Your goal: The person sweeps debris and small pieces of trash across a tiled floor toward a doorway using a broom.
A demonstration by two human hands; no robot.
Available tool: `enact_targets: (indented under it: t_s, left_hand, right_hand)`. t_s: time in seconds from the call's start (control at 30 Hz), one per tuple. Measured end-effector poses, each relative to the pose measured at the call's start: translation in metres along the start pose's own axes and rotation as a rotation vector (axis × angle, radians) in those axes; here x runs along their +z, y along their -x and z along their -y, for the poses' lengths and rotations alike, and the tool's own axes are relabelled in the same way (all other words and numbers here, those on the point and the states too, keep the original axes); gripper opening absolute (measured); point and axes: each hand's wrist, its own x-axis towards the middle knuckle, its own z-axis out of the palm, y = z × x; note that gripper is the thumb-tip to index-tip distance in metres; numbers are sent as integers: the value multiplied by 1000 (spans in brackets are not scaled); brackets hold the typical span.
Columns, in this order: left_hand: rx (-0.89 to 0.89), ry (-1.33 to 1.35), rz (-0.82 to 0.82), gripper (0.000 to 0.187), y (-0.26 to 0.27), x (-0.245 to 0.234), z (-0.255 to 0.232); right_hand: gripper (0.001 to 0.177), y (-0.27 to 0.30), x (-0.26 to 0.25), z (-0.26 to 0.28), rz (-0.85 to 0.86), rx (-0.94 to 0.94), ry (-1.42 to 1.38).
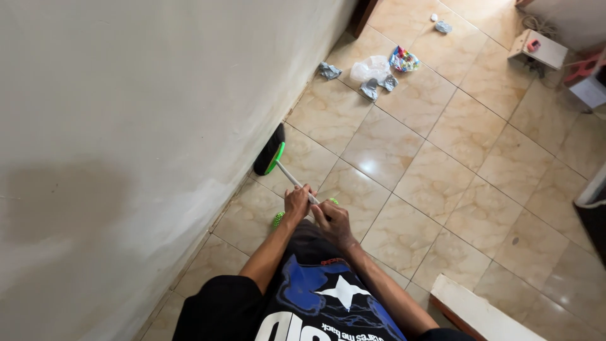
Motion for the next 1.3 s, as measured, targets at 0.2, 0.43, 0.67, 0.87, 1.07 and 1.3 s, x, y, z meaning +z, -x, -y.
enact_targets:
  t_s: [0.2, 0.43, 0.67, 0.87, 1.07, 1.3]
  left_hand:
    - [20, 92, 2, 27, 18, -19, 36]
    - [30, 176, -70, 30, 22, -18, 68]
    - [22, 123, -42, 30, 24, -20, 72]
    - [-45, 289, -15, 31, 73, -35, 91]
    - [-146, 424, -107, 32, 99, -56, 80]
    - [-43, 406, -66, 38, 70, -10, 52]
  right_hand:
    - [21, 11, -1, 43, 209, -341, 63]
    - [30, 17, 46, 52, 85, -184, 194]
    - [32, 7, 61, 27, 209, -162, -125]
    - [42, 59, 117, -2, 270, 145, -339]
    - [25, 66, 113, 68, 44, -197, -235]
    - [36, 67, 93, 25, -126, 32, -99]
